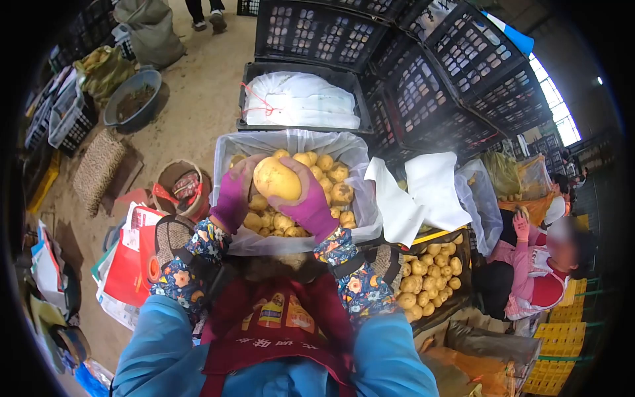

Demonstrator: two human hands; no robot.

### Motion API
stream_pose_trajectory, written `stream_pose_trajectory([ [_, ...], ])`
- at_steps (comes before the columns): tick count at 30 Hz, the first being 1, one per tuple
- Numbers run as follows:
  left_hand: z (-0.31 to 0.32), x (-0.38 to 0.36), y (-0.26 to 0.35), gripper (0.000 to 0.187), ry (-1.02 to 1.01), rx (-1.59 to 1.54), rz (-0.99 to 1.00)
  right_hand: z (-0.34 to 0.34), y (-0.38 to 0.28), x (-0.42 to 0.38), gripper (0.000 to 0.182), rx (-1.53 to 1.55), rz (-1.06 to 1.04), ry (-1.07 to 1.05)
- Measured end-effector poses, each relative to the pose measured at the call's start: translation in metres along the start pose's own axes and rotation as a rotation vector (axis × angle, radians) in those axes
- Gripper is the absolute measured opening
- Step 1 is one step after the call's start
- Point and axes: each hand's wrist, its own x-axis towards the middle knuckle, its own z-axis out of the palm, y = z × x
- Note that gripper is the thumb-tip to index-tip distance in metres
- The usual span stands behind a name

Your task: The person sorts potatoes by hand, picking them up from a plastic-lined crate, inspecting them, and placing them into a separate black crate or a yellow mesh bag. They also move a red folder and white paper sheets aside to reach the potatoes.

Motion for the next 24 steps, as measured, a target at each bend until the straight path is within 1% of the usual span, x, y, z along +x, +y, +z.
stream_pose_trajectory([
  [1, 0.000, 0.000, -0.003, 0.035, 0.010, 0.083, 0.075, 0.001, -0.001, 0.002, 0.075, -0.092, -0.054, -0.003],
  [3, 0.004, 0.001, -0.003, 0.033, -0.011, -0.206, -0.070, 0.003, -0.004, 0.004, 0.075, -0.282, -0.149, 0.008],
  [4, 0.008, 0.001, -0.002, 0.033, -0.026, -0.354, -0.146, 0.004, -0.006, 0.005, 0.075, -0.261, -0.153, -0.003],
  [6, 0.001, -0.003, 0.000, 0.035, -0.014, 0.063, 0.068, 0.002, -0.010, 0.004, 0.076, -0.237, -0.145, 0.008],
  [7, -0.001, -0.003, -0.002, 0.036, -0.031, 0.248, 0.210, -0.001, -0.014, 0.005, 0.072, -0.177, -0.119, 0.000],
  [8, -0.003, -0.003, -0.022, 0.041, -0.141, 0.164, 0.090, -0.013, -0.028, 0.003, 0.071, -0.099, -0.018, -0.025],
  [9, 0.003, -0.002, -0.023, 0.044, -0.198, 0.020, -0.050, -0.030, -0.038, 0.002, 0.070, 0.014, 0.094, -0.020],
  [10, 0.009, 0.000, -0.024, 0.048, -0.234, -0.116, -0.197, -0.050, -0.047, -0.002, 0.069, 0.192, 0.139, 0.042],
  [11, 0.014, -0.004, -0.008, 0.051, -0.201, -0.311, -0.394, -0.077, -0.061, -0.007, 0.070, 0.418, 0.200, 0.105],
  [13, 0.016, -0.013, -0.024, 0.055, -0.244, -0.360, -0.575, -0.149, -0.082, -0.041, 0.067, 0.437, 0.163, 0.298],
  [15, 0.015, -0.019, -0.028, 0.049, -0.191, -0.436, -0.652, -0.212, -0.102, -0.098, 0.061, 0.534, 0.137, 0.554],
  [17, 0.012, -0.024, -0.055, 0.050, -0.247, -0.364, -0.697, -0.262, -0.077, -0.173, 0.053, 0.653, 0.028, 0.786],
  [19, 0.018, -0.031, -0.071, 0.049, -0.277, -0.217, -0.701, -0.300, -0.045, -0.273, 0.056, 0.678, 0.176, 1.112],
  [21, 0.029, -0.044, -0.081, 0.048, -0.249, -0.148, -0.713, -0.314, 0.007, -0.356, 0.049, 0.575, 0.401, 1.406],
  [23, 0.044, -0.058, -0.079, 0.045, -0.408, 0.129, -0.565, -0.310, 0.054, -0.423, 0.047, 0.550, 0.747, 1.546],
  [24, 0.058, -0.070, -0.079, 0.042, -0.396, 0.140, -0.464, -0.307, 0.072, -0.435, 0.048, 0.579, 0.837, 1.581],
])
